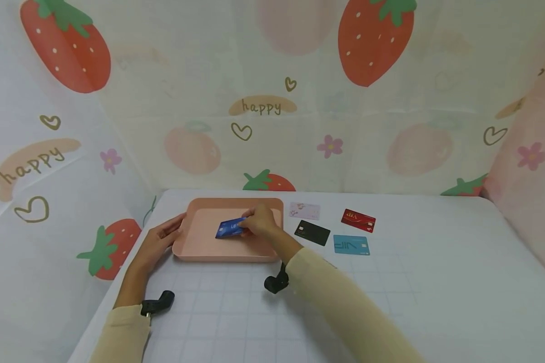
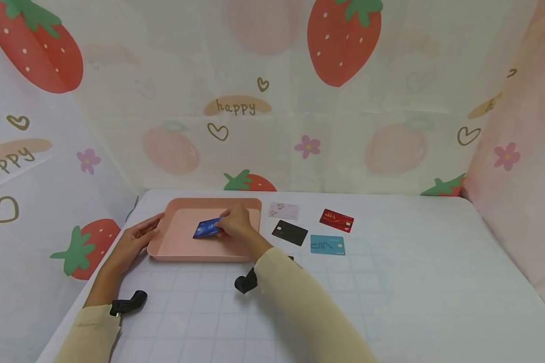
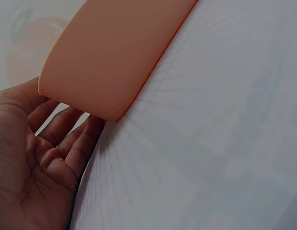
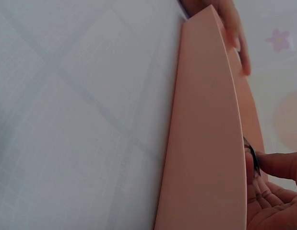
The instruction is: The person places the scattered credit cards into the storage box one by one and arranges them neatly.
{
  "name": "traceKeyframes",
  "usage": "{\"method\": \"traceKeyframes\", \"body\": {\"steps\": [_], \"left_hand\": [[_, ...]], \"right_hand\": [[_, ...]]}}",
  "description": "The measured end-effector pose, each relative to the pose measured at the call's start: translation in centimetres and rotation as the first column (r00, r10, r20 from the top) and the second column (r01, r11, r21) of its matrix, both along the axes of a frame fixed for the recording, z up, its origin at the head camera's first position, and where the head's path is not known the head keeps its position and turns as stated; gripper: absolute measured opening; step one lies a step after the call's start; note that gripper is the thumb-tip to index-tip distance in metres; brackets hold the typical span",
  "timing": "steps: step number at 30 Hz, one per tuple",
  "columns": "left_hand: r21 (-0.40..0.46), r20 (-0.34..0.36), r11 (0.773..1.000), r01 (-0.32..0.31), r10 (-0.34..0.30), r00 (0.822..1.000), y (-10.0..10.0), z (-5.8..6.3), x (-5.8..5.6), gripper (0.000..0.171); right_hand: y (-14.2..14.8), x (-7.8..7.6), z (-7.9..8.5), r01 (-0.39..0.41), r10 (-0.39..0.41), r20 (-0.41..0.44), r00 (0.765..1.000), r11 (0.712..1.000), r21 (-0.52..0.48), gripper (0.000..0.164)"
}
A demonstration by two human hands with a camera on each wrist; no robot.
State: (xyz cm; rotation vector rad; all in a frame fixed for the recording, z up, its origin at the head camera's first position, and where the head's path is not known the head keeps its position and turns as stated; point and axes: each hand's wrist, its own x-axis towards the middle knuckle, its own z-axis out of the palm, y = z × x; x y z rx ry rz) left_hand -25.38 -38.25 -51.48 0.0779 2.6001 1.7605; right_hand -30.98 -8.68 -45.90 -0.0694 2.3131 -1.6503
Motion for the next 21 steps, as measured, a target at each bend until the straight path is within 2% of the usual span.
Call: {"method": "traceKeyframes", "body": {"steps": [6, 13, 21], "left_hand": [[0.007, 0.009, 1.000, -0.008, 0.008, 1.000, 0.01, 0.01, -0.03, 0.057], [-0.001, 0.020, 1.000, -0.012, 0.012, 1.000, 0.07, 0.27, 0.09, 0.056], [-0.007, 0.027, 1.000, -0.023, 0.024, 0.999, -0.04, -0.04, -0.02, 0.056]], "right_hand": [[-0.32, 0.18, 0.10, 0.030, -0.031, 0.024, 0.999, 1.000, 0.008, 0.027], [-0.45, 0.27, 0.30, 0.066, -0.054, 0.102, 0.993, 0.991, -0.116, 0.025], [-0.69, 0.14, 0.12, 0.082, -0.054, 0.140, 0.989, 0.977, -0.197, 0.025]]}}
